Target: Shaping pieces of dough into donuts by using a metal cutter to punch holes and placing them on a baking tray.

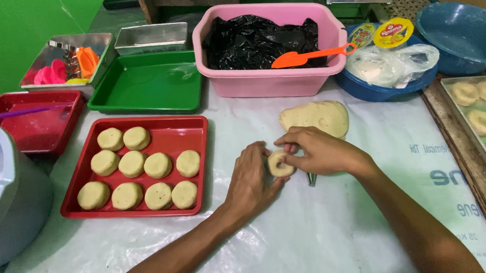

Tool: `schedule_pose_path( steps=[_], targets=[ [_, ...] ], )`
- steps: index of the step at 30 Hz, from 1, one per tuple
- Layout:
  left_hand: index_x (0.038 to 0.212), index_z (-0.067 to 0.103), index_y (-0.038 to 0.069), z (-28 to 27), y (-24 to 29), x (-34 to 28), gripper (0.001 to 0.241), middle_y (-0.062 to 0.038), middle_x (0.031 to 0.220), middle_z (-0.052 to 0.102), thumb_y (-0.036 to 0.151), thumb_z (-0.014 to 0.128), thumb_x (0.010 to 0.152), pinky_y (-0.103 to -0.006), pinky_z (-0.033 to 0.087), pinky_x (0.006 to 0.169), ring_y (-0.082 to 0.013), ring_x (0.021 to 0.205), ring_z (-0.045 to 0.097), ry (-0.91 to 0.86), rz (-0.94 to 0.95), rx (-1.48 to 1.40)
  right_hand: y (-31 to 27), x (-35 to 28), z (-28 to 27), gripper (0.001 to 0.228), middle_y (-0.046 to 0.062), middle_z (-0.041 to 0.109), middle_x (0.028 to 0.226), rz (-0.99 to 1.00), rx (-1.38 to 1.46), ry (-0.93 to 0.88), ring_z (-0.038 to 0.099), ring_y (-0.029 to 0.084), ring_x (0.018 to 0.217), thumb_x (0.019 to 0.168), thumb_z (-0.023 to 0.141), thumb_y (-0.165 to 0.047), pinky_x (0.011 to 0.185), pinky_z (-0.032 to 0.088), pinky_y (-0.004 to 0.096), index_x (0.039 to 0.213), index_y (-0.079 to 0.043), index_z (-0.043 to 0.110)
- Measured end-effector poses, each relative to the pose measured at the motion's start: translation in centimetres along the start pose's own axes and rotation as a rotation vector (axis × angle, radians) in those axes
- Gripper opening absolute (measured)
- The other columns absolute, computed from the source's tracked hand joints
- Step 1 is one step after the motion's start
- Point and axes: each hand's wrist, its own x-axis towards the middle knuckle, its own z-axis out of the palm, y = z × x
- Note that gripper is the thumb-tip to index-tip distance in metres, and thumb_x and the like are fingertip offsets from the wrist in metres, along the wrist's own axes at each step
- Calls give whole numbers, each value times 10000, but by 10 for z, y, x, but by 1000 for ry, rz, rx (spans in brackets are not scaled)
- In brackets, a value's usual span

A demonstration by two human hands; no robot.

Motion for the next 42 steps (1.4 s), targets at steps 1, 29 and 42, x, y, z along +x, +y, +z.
schedule_pose_path(
  steps=[1, 29, 42],
  targets=[
    [1174, 460, 84, -1, 1, 0, 529, -189, 1318, 496, 325, 797, 845, -499, 394, 1086, -385, 1306, 513, -5, 6, 3, -2, -1, 0, 217, 159, 734, 990, 3, 4, 7, 736, 306, 1021, 875, 686, -193, 924, 564, 445, 1004, -26, 734],
    [1445, 404, 53, 93, 217, 31, 754, -82, 1094, 732, 122, 773, 791, -326, 588, 842, -196, 949, 725, -447, 282, -385, 100, -251, -162, 336, 63, 756, 991, 101, 405, 614, 687, 99, 842, 863, 760, -151, 722, 541, 203, 1177, -35, 724],
    [1486, 396, -57, 194, 272, 17, 726, -292, 1610, 325, 141, 681, 848, -550, 239, 1211, -412, 1516, 283, -691, 892, -108, 296, -362, -75, 292, 168, 748, 918, 653, 691, 831, 658, 194, 760, 904, 684, -59, 644, 501, 282, 1170, 61, 678]
  ],
)
